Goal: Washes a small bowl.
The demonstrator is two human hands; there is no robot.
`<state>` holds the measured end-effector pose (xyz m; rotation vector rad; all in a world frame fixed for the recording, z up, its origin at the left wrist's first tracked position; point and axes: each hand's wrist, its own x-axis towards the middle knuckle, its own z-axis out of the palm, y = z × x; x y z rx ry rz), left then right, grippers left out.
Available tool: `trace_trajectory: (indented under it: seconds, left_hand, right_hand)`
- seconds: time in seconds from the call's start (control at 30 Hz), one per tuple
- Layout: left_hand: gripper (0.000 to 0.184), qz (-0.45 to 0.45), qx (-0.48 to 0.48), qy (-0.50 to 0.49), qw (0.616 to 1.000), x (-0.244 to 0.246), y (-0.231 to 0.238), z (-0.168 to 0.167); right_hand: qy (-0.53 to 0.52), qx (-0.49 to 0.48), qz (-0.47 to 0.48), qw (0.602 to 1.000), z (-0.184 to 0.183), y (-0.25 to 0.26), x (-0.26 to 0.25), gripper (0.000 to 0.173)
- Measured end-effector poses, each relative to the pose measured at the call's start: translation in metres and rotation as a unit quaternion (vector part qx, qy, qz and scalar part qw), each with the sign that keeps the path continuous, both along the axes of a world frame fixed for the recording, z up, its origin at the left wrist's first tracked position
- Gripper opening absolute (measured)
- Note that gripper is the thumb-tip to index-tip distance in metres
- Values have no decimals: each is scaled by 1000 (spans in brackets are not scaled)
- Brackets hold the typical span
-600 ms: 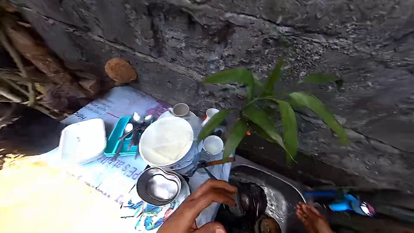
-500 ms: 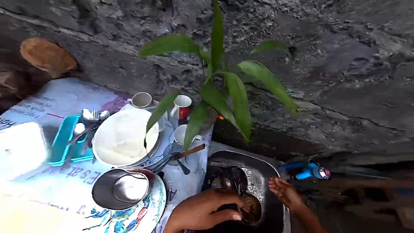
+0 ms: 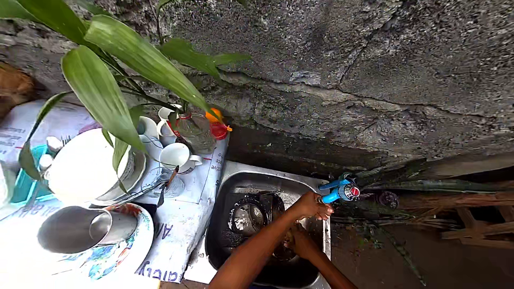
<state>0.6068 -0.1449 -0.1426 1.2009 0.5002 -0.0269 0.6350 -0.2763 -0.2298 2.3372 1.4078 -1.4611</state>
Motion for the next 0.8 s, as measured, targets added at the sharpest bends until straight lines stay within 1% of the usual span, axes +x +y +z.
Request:
trace_trajectory:
  seconds: [0.03, 0.07, 0.1, 0.13, 0.17, 0.2, 0.23, 0.27, 0.3, 0.33, 0.4, 0.43, 0.47, 0.5, 0.53, 0.6, 0.63, 0.67, 0.7, 0.77, 0.8]
  left_hand:
    - [14, 14, 23, 3, 1000, 6, -3, 0]
    - [19, 18, 76, 18, 997, 7, -5, 2]
    - [29, 14, 145, 49, 988, 6, -5, 5]
    - [40, -10, 196, 90, 976, 2, -3, 8]
    - [47, -47, 223, 116, 967, -7, 0, 6]
    - [49, -86, 235, 117, 961, -19, 0, 2]
    - [45, -126, 239, 108, 957, -32, -4, -2]
    - [43, -150, 239, 104, 954, -43, -13, -5]
    - [54, -160, 245, 117, 949, -51, -23, -7]
    - [70, -163, 268, 156, 937, -53, -34, -8]
    - [96, -132, 337, 257, 896, -45, -50, -18]
    - [103, -110, 371, 294, 874, -39, -54, -29]
    - [108, -98, 397, 310, 859, -34, -55, -43]
    - [107, -99, 414, 311, 850, -32, -55, -56]
    - [97, -103, 419, 314, 846, -30, -58, -65]
    - [57, -76, 395, 312, 861, -28, -66, -67]
    - [45, -59, 370, 303, 876, -29, -69, -66]
    - [43, -30, 346, 286, 893, -32, -72, -68]
    - [45, 14, 333, 269, 904, -34, -74, -73]
    - [57, 81, 326, 243, 910, -35, -76, -78]
    - [57, 91, 325, 236, 911, -33, -75, -77]
  right_hand:
    - [-19, -3, 3, 1000, -10, 1, -3, 82]
    - [-30, -6, 7, 999, -19, 3, -3, 72]
    - [-30, -6, 7, 1000, -22, 6, 1, 60]
    - [-27, -3, 6, 1000, -18, 10, 7, 50]
    - [-25, 9, 3, 1000, -9, 15, 14, 44]
    - [-19, 37, -15, 999, 2, 17, 22, 43]
    - [-10, 84, -49, 995, 12, 18, 29, 42]
    - [-8, 122, -78, 989, 20, 19, 37, 37]
    - [-23, 109, -77, 991, 31, 29, 45, 32]
    - [-45, 82, -64, 994, 43, 41, 52, 33]
    - [-67, 59, -52, 995, 59, 57, 59, 36]
    - [-73, 65, -60, 993, 65, 61, 59, 37]
    - [-83, 79, -69, 991, 68, 65, 57, 38]
    - [-97, 100, -73, 988, 67, 66, 55, 39]
    - [-110, 115, -70, 985, 65, 66, 52, 39]
    - [-137, 120, -60, 982, 67, 67, 48, 39]
    - [-143, 109, -54, 982, 69, 67, 48, 39]
    - [-144, 99, -52, 983, 72, 67, 47, 39]
    - [-142, 98, -50, 984, 73, 66, 47, 39]
    - [-139, 113, -45, 983, 72, 64, 45, 39]
    - [-142, 121, -46, 981, 72, 63, 42, 40]
